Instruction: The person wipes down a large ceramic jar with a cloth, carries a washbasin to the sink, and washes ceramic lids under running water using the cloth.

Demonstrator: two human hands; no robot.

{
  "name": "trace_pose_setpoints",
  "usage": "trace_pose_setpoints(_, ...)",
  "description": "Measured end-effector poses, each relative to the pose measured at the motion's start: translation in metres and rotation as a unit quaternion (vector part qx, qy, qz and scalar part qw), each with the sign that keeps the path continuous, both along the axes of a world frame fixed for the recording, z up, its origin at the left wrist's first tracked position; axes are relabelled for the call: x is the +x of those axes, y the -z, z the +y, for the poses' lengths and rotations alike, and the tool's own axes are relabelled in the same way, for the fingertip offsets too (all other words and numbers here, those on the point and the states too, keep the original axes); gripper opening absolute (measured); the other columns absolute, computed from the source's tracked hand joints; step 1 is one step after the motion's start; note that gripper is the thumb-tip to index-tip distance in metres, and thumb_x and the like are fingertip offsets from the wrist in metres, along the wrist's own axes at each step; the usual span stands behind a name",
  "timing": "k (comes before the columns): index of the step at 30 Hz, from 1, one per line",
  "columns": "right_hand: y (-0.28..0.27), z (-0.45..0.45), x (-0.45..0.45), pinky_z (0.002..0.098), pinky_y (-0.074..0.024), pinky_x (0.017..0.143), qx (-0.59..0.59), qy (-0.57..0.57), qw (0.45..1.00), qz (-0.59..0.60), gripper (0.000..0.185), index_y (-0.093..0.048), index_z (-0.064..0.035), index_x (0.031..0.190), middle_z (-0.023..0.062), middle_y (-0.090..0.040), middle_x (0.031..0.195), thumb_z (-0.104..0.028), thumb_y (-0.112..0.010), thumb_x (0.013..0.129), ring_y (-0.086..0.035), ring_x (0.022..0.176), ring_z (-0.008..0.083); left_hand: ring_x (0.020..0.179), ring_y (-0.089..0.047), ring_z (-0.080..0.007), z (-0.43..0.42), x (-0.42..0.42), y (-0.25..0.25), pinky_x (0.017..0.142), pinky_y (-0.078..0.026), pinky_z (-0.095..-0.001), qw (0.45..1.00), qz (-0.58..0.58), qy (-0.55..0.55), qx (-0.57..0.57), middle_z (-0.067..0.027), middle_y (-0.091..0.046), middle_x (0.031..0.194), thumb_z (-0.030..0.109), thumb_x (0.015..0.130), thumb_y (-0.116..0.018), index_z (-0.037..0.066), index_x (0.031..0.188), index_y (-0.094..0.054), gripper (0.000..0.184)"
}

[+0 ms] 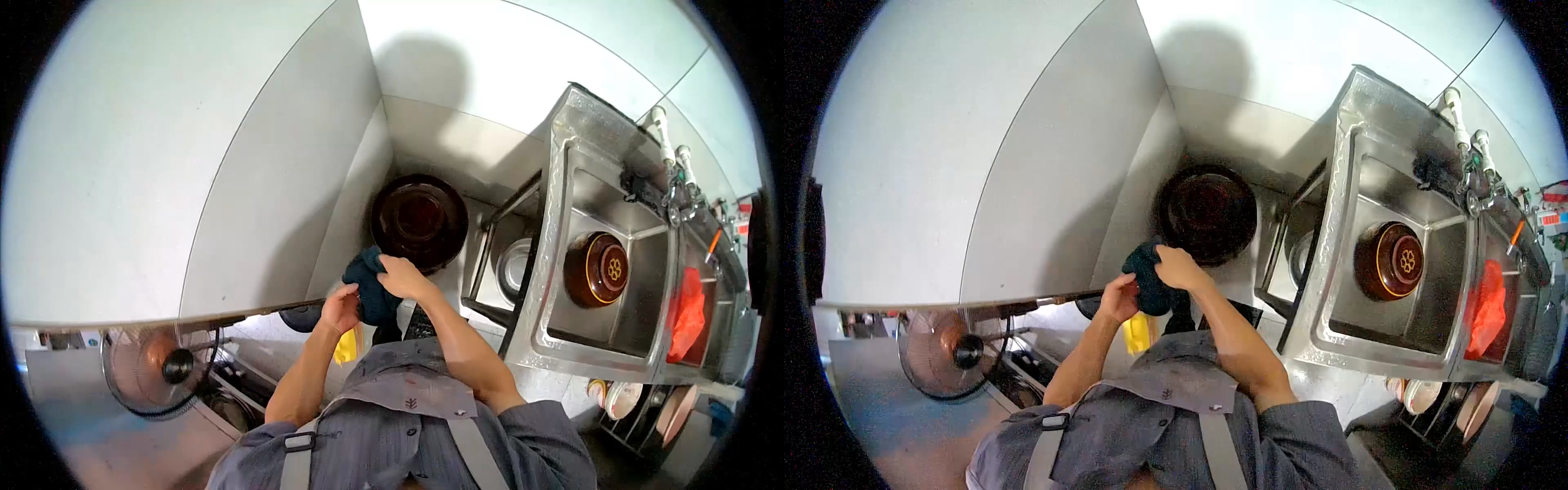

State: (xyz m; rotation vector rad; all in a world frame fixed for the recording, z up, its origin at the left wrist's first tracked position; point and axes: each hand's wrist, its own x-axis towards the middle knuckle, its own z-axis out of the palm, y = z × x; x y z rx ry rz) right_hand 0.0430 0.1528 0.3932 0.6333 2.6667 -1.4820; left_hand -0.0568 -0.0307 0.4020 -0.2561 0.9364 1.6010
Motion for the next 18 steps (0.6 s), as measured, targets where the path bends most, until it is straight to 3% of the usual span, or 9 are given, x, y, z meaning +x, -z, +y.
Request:
trace_pose_setpoints(2,0.017,-0.006,0.013,0.0485,-0.0490,0.093,-0.010,0.009,1.000,0.023,0.043,-0.059,0.0067,0.119,0.0314,-0.064,0.112,-0.021,-0.064,0.086,-0.060,0.108,0.0478,0.123,-0.058,-0.0316,-0.001,-0.003,0.010,0.107,-0.044,-0.0472,0.998,-0.021,0.027,-0.050,-0.0122,-0.062,0.132,0.019,0.091,-0.063,0.005,0.134,-0.056,0.046)
trace_pose_setpoints(4,0.027,-0.002,0.018,0.0428,-0.0451,0.105,-0.057,-0.049,0.997,-0.028,0.052,-0.056,0.0039,0.134,0.0284,-0.059,0.131,-0.012,-0.058,0.085,-0.057,0.122,0.0415,0.124,-0.057,-0.0313,0.004,-0.005,0.034,0.108,-0.043,-0.0476,0.999,-0.007,0.041,-0.018,-0.0131,-0.061,0.133,0.025,0.095,-0.064,0.002,0.135,-0.055,0.047)
trace_pose_setpoints(9,0.075,0.003,0.028,0.0384,-0.0414,0.109,-0.244,0.063,0.968,-0.020,0.053,-0.059,0.0045,0.131,0.0271,-0.061,0.130,-0.015,-0.063,0.082,-0.055,0.126,0.0386,0.122,-0.058,-0.0341,0.012,-0.003,0.050,0.109,-0.043,-0.0491,0.997,-0.039,-0.044,-0.044,-0.0160,-0.062,0.133,0.022,0.093,-0.065,0.001,0.133,-0.058,0.046)
trace_pose_setpoints(12,0.081,0.014,0.047,0.0318,-0.0489,0.091,-0.474,0.127,0.871,-0.027,0.040,-0.064,0.0044,0.122,0.0077,-0.071,0.106,-0.012,-0.067,0.086,-0.064,0.096,0.0179,0.120,-0.060,-0.0322,0.019,-0.007,0.056,0.108,-0.045,-0.0455,0.993,-0.085,-0.056,-0.065,-0.0152,-0.061,0.135,0.020,0.093,-0.065,-0.001,0.135,-0.056,0.047)
trace_pose_setpoints(13,0.073,0.011,0.053,0.0289,-0.0491,0.079,-0.493,0.163,0.855,0.021,0.030,-0.068,0.0044,0.112,-0.0002,-0.069,0.096,-0.009,-0.068,0.086,-0.059,0.083,0.0097,0.126,-0.056,-0.0358,0.018,-0.005,0.066,0.109,-0.044,-0.0507,0.996,-0.064,-0.034,-0.056,-0.0170,-0.058,0.138,0.027,0.090,-0.069,0.000,0.137,-0.054,0.056)
trace_pose_setpoints(14,0.071,0.014,0.059,0.0289,-0.0491,0.079,-0.499,0.167,0.850,0.013,0.030,-0.068,0.0044,0.112,-0.0002,-0.069,0.096,-0.009,-0.068,0.086,-0.059,0.083,0.0097,0.126,-0.056,-0.0358,0.021,-0.003,0.074,0.109,-0.044,-0.0507,0.995,-0.072,-0.034,-0.065,-0.0170,-0.058,0.138,0.027,0.090,-0.069,0.000,0.137,-0.054,0.056)
trace_pose_setpoints(16,0.080,0.010,0.081,0.0296,-0.0495,0.075,-0.574,0.203,0.792,0.042,0.024,-0.071,0.0039,0.103,0.0004,-0.068,0.091,-0.008,-0.071,0.083,-0.059,0.080,0.0101,0.128,-0.055,-0.0359,0.018,0.004,0.081,0.109,-0.044,-0.0513,0.998,-0.048,-0.033,-0.035,-0.0173,-0.057,0.139,0.026,0.088,-0.070,0.000,0.142,-0.049,0.063)
trace_pose_setpoints(17,0.096,0.009,0.096,0.0295,-0.0479,0.072,-0.572,0.194,0.796,0.037,0.019,-0.071,0.0046,0.094,-0.0011,-0.067,0.084,-0.008,-0.072,0.080,-0.058,0.077,0.0097,0.127,-0.056,-0.0353,0.021,0.006,0.082,0.109,-0.043,-0.0522,0.997,-0.061,-0.026,-0.031,-0.0166,-0.058,0.139,0.025,0.085,-0.072,-0.001,0.145,-0.044,0.070)
trace_pose_setpoints(18,0.065,0.016,0.101,0.0288,-0.0458,0.069,-0.578,0.243,0.777,0.058,0.018,-0.069,0.0049,0.088,-0.0031,-0.064,0.077,-0.007,-0.071,0.075,-0.055,0.072,0.0091,0.127,-0.056,-0.0353,0.020,0.010,0.083,0.109,-0.043,-0.0522,0.996,-0.071,-0.032,-0.044,-0.0166,-0.058,0.139,0.025,0.085,-0.072,-0.001,0.145,-0.044,0.070)
